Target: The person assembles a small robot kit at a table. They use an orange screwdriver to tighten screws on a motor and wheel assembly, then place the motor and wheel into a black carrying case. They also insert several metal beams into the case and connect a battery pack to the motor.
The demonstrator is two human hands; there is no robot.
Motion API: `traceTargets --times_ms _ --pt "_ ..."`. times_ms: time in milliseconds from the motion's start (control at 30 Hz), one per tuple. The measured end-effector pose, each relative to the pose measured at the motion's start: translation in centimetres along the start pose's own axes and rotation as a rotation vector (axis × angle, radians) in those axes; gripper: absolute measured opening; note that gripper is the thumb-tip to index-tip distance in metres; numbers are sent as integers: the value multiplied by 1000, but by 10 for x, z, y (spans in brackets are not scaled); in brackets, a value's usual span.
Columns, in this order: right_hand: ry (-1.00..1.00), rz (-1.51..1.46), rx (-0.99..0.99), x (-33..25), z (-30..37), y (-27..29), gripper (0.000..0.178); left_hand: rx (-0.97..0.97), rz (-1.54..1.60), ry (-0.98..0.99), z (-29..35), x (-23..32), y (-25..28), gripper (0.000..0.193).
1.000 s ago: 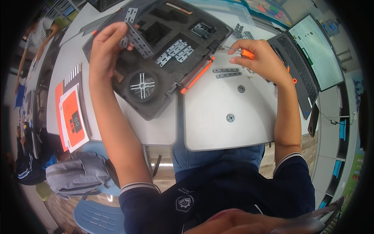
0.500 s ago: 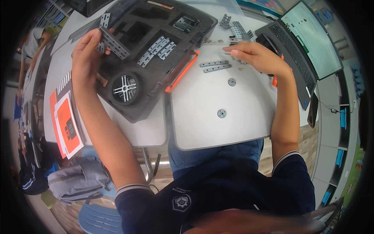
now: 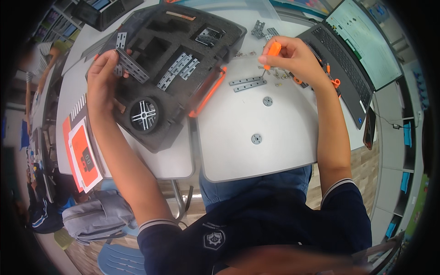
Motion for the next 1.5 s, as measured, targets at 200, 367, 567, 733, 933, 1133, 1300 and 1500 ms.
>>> traceTargets --times_ms 200,367,567,733,933,1133,1300,1500 --pt "-4 24 -89 0 0 -9 15 10 -10 8 2 0 -2 24" --pt "-16 50 -80 4 0 -7 14 -5 -26 21 3 2 -3 23" --pt "-8 59 -47 12 -1 -6 24 -20 -123 -5 9 8 -13 23" --pt "-10 30 -27 15 -1 -3 24 -106 -201 -44 22 18 -36 21" --pt "-18 -34 -24 19 -2 -6 22 -209 -292 156 21 21 -67 22" --pt "-27 -26 -53 19 -4 -7 22 -235 -604 150 13 19 -89 18" --pt "0 -102 129 17 -1 -5 19 -214 -847 -39 24 23 -101 20" --pt "-39 -280 248 6 -2 -9 15 -36 -835 141 46 28 -112 39"
Point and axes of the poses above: each hand's wrist, its own z-axis away from the middle knuckle, its own y-axis out of the back of the hand, x = y × z, the point moved 2 cm from there along -z, towards the middle knuckle, and after that the axes turned 10 degrees about y, right-handed, at the moved point
